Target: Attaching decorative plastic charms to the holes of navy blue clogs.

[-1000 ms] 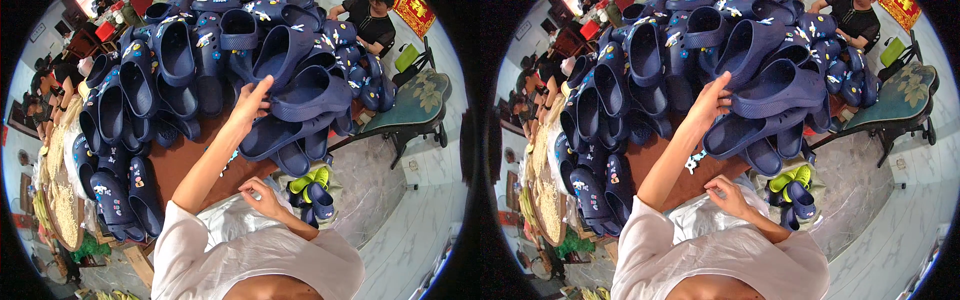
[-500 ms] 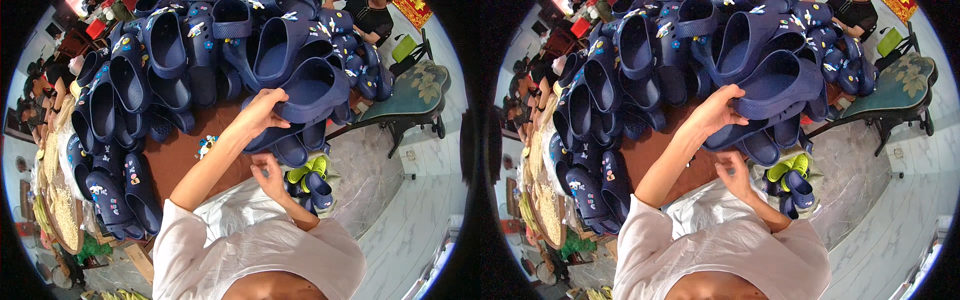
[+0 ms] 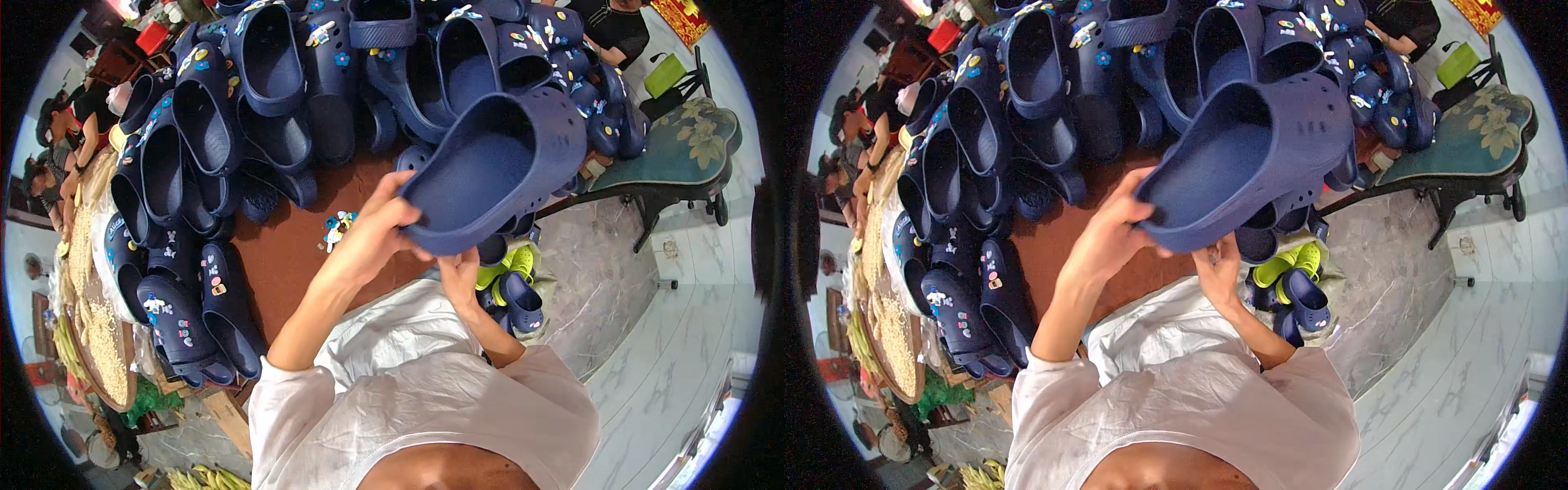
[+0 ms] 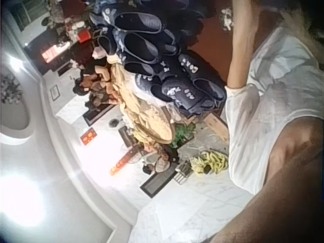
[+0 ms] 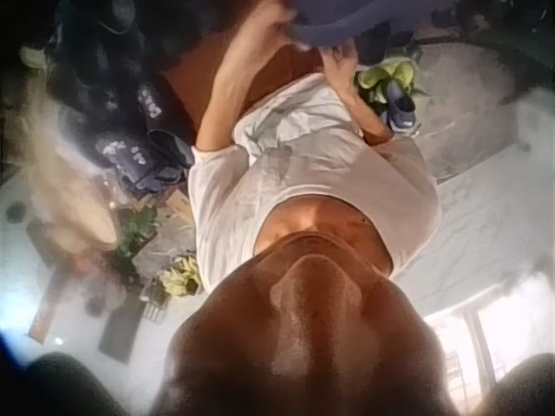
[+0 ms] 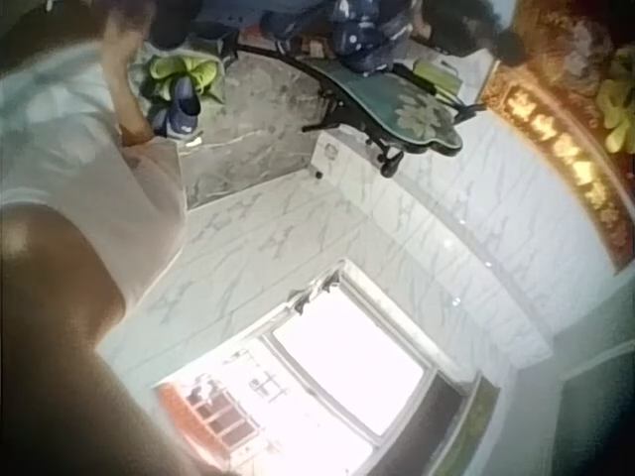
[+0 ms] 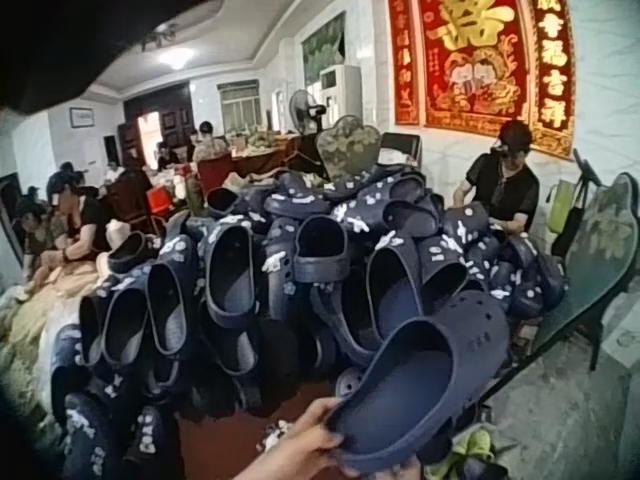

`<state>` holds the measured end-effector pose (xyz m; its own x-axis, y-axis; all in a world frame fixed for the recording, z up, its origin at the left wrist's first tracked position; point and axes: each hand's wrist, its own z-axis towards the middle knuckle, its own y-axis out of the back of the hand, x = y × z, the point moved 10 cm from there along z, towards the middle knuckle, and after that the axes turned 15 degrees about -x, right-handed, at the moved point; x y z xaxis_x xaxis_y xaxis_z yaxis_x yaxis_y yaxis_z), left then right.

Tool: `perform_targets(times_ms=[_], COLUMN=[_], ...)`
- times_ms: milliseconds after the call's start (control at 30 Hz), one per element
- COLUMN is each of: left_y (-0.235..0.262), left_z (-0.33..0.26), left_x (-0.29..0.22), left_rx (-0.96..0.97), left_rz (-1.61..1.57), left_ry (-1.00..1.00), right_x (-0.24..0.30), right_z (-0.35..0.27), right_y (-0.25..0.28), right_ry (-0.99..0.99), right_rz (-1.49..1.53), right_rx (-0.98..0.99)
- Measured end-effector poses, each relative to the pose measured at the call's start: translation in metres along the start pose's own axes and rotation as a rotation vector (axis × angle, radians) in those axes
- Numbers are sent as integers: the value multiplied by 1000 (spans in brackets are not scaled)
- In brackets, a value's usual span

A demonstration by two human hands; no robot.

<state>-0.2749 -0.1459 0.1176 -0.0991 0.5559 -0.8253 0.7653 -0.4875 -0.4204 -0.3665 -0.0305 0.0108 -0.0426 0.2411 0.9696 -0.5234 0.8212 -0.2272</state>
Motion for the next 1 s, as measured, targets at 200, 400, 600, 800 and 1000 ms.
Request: perform_targets(times_ms=[200, 400, 600, 800, 1000], left_y=[80, 187, 251, 285, 303], left_z=[-66, -141, -211, -246, -250], left_x=[4, 50, 100, 134, 170], left_rx=[-135, -424, -849, -937, -952], left_rz=[-47, -114, -208, -226, -220], left_ry=[-149, -212, -184, -211, -133], right_x=[-15, -23, -25, -35, -33], right_z=[6, 12, 5, -14, -19], right_y=[32, 38, 35, 31, 23], right_ry=[-55, -324, -329, -360, -330], right_rz=[78, 103, 98, 96, 90], right_rx=[-202, -344, -324, -285, -223])
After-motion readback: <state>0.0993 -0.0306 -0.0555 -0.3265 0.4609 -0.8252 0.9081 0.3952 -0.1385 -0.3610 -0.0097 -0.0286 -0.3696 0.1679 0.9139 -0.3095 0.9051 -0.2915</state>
